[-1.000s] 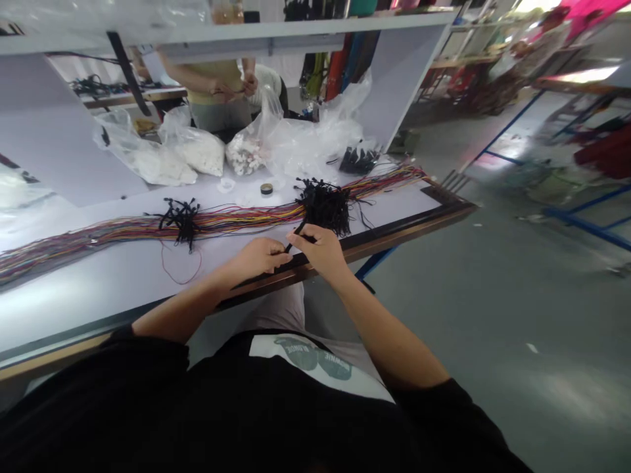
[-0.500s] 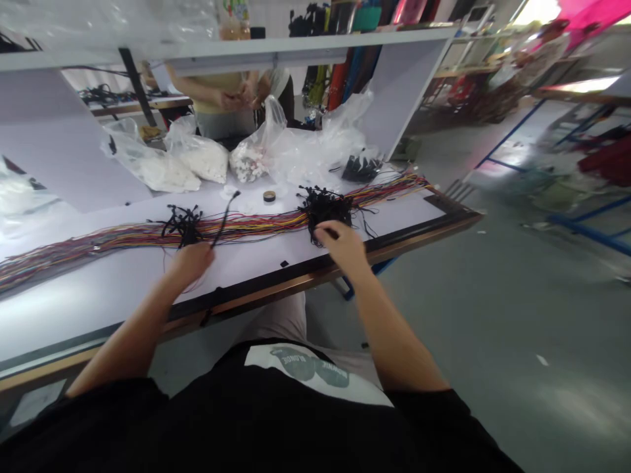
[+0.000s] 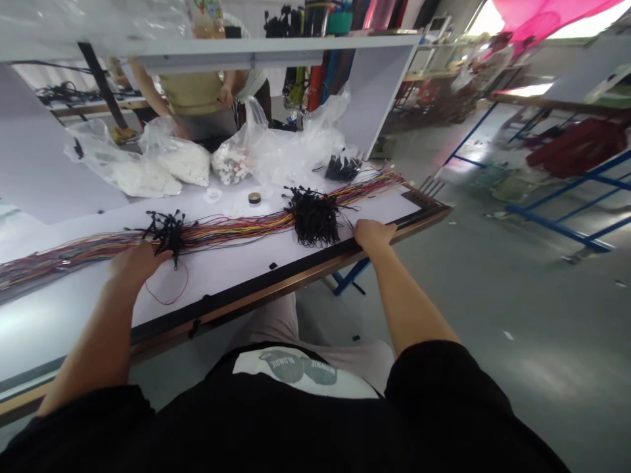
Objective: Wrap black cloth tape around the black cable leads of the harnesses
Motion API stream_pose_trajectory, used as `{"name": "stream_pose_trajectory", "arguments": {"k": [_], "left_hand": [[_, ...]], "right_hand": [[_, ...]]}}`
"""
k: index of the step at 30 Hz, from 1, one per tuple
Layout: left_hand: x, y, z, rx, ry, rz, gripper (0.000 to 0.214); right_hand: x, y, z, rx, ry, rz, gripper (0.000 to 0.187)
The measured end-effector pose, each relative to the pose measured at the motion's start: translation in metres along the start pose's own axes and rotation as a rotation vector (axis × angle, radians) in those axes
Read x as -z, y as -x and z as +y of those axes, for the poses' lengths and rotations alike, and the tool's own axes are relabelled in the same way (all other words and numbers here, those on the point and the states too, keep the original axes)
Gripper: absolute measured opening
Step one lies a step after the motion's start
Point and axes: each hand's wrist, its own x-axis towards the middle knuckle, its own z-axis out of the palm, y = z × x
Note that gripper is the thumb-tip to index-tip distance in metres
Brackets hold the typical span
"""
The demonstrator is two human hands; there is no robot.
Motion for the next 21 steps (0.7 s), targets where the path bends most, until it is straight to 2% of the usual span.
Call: {"name": "stream_pose_trajectory", "arguments": {"k": [1,2,3,4,5,8,10,12,14,17,21], "left_hand": [[0.002,0.005,0.011,0.101,-0.144,0.142,0.038],[0.001,0.012,0.024,0.135,-0.254,0.216,0.032],[-0.003,0.019,0.037,0.122,-0.293,0.209,0.027],[-0.011,0.026,0.052,0.089,-0.272,0.171,0.025],[-0.022,0.033,0.066,0.019,-0.188,0.077,0.026],[-0.072,0.051,0.110,-0.106,0.147,-0.204,0.030],[-0.109,0.058,0.140,-0.231,0.326,-0.356,0.026],[-0.138,0.063,0.169,-0.221,0.551,-0.365,0.032],[-0.156,0.065,0.192,-0.185,0.778,-0.350,0.038],[-0.165,0.069,0.208,-0.085,1.099,-0.390,0.027],[-0.159,0.077,0.205,0.000,1.327,-0.609,0.019]], "right_hand": [[0.007,-0.001,0.003,-0.017,-0.003,-0.031,0.019],[0.014,0.000,0.007,-0.034,-0.010,-0.059,0.017],[0.022,0.001,0.012,-0.052,-0.020,-0.080,0.015],[0.028,0.004,0.018,-0.067,-0.031,-0.098,0.014],[0.033,0.009,0.023,-0.077,-0.038,-0.108,0.015],[0.033,0.035,0.029,-0.030,-0.165,-0.119,0.018],[0.021,0.062,0.022,0.108,-0.647,-0.058,0.017],[0.006,0.092,0.008,0.199,-1.065,-0.074,0.019],[-0.007,0.121,-0.009,0.248,-1.273,-0.147,0.022],[-0.019,0.152,-0.027,0.255,-1.399,-0.180,0.023],[-0.022,0.168,-0.029,0.274,-1.403,-0.197,0.021]]}}
